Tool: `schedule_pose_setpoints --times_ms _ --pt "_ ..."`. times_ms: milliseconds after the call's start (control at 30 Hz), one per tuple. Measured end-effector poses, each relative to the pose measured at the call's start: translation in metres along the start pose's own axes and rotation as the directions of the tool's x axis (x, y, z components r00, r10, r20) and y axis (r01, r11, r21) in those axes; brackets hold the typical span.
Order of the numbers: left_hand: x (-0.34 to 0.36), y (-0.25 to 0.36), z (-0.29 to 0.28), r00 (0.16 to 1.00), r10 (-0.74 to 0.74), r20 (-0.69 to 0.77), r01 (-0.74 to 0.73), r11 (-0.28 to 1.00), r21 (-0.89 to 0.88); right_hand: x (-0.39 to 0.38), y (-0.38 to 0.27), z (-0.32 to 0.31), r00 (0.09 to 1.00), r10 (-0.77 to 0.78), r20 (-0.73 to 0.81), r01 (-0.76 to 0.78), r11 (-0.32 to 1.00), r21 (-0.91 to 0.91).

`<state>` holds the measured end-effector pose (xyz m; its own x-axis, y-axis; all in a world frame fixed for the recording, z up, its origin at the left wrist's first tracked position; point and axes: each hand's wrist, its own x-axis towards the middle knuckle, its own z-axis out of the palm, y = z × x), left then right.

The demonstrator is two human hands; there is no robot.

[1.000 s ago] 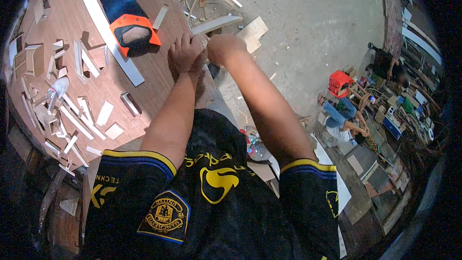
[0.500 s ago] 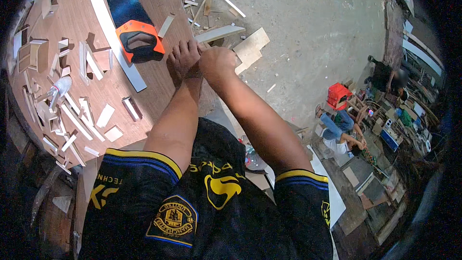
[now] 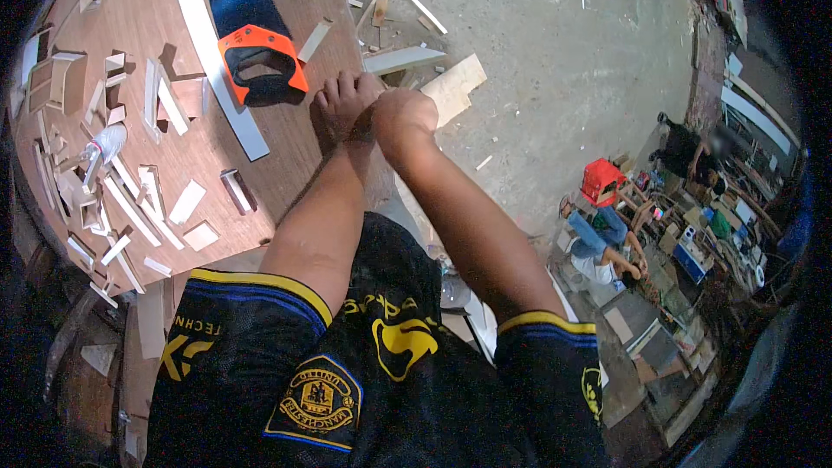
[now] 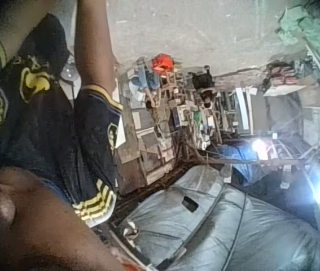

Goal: The person is crafting and smoothing wooden components for small items.

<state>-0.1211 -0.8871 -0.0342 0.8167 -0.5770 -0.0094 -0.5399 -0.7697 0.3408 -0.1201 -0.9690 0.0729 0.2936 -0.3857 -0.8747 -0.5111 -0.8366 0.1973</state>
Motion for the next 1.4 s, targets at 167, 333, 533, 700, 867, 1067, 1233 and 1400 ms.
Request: schedule_pose_setpoints --times_ms 167,333,533,700,867,1067,1233,1400 --pt "-0.009 -0.011 0.007 0.999 -0.025 -0.043 0.023 0.999 -0.036 -0.016 0.011 -0.017 0.995 -0.092 -0.028 0.092 0.995 0.03" --pt "0.01 -0.005 0.012 0.999 -0.009 -0.044 0.008 1.0 -0.008 0.013 0.007 0.006 0.995 -0.037 -0.097 0.042 0.998 0.053" --pt "0.0 -0.008 -0.001 1.0 0.021 -0.022 -0.021 1.0 0.01 -0.005 0.01 0.002 0.998 -0.053 -0.039 0.054 0.998 0.032" --pt "-0.015 -0.016 0.014 0.996 0.059 -0.063 -0.058 0.998 0.026 -0.014 0.012 -0.024 0.992 -0.124 -0.017 0.124 0.991 0.05" --pt "-0.001 -0.007 0.009 0.997 0.034 -0.067 -0.033 0.999 0.024 0.002 0.005 -0.002 0.996 0.061 -0.068 -0.051 0.989 0.137" --pt "-0.009 -0.012 0.013 0.996 0.018 -0.084 -0.014 0.999 0.046 -0.036 0.02 -0.023 0.989 -0.132 -0.063 0.136 0.988 0.073" --pt "-0.005 -0.011 0.018 0.992 0.021 -0.122 -0.019 1.0 0.015 0.002 0.008 0.02 0.985 0.007 -0.172 0.02 0.988 0.153" --pt "-0.002 -0.014 0.021 0.992 0.061 -0.112 -0.057 0.998 0.039 0.007 0.02 0.017 0.994 -0.018 -0.105 0.037 0.982 0.185"
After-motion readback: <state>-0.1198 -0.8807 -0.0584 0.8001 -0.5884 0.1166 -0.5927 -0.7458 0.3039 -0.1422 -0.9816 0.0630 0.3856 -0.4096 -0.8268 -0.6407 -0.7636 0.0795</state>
